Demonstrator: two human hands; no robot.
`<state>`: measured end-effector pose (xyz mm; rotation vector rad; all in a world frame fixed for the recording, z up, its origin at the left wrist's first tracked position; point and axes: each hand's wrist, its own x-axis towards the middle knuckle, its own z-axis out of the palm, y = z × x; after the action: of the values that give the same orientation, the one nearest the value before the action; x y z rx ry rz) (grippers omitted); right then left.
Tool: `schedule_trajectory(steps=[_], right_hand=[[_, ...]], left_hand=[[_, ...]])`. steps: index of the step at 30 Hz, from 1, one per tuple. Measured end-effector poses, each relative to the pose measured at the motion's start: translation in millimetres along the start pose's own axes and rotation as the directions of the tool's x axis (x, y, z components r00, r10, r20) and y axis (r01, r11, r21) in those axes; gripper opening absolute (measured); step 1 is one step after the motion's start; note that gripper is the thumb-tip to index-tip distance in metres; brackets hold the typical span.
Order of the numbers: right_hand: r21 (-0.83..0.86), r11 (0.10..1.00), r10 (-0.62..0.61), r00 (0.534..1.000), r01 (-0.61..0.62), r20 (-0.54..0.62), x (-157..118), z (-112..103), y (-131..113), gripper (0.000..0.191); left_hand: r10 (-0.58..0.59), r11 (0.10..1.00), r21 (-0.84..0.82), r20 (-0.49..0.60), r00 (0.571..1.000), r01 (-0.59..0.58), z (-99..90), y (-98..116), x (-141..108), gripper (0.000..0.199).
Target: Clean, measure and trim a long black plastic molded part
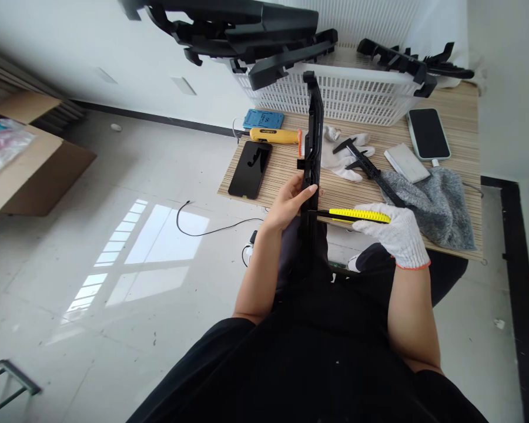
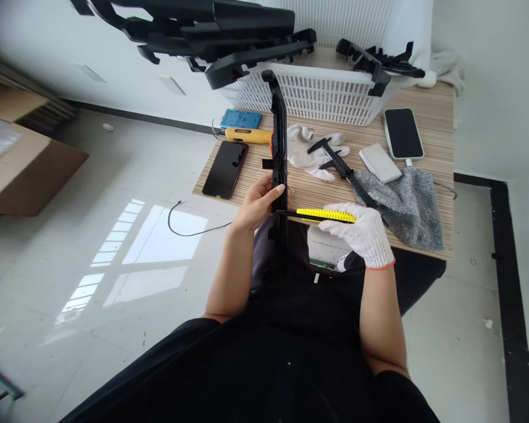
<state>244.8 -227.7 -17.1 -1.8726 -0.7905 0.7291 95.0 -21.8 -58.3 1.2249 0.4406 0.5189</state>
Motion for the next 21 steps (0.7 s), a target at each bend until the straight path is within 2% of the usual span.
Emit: schedule_trajectory(steps=[7,11,14,21], right_hand=[[-0.033,0.999,-0.029,0.994,0.025,-0.102,-4.0,2.0,6.3,0.039],[-0.022,1.0,-0.019,0.998,0.017,-0.057,-4.1,4.1,4.1,0.04],[-0.041,0.999,-0.025,0.994,0.021,-0.107,-3.0,6.2,1.7,0.041],[-0.068,0.998,-0.022,0.996,0.017,-0.083,-1.3,7.7,5.7,0.038]], left_hand=[[-0.023,0.999,-0.034,-0.025,0.999,0.022,2.4,2.1,0.4,0.044],[-0.038,0.999,-0.036,-0.014,0.999,0.038,3.3,2.1,0.8,0.048],[-0.024,1.0,-0.014,-0.016,1.0,0.023,2.6,0.3,1.3,0.046],[0.017,1.0,-0.025,-0.025,1.0,-0.018,0.4,-2.1,2.2,0.044]])
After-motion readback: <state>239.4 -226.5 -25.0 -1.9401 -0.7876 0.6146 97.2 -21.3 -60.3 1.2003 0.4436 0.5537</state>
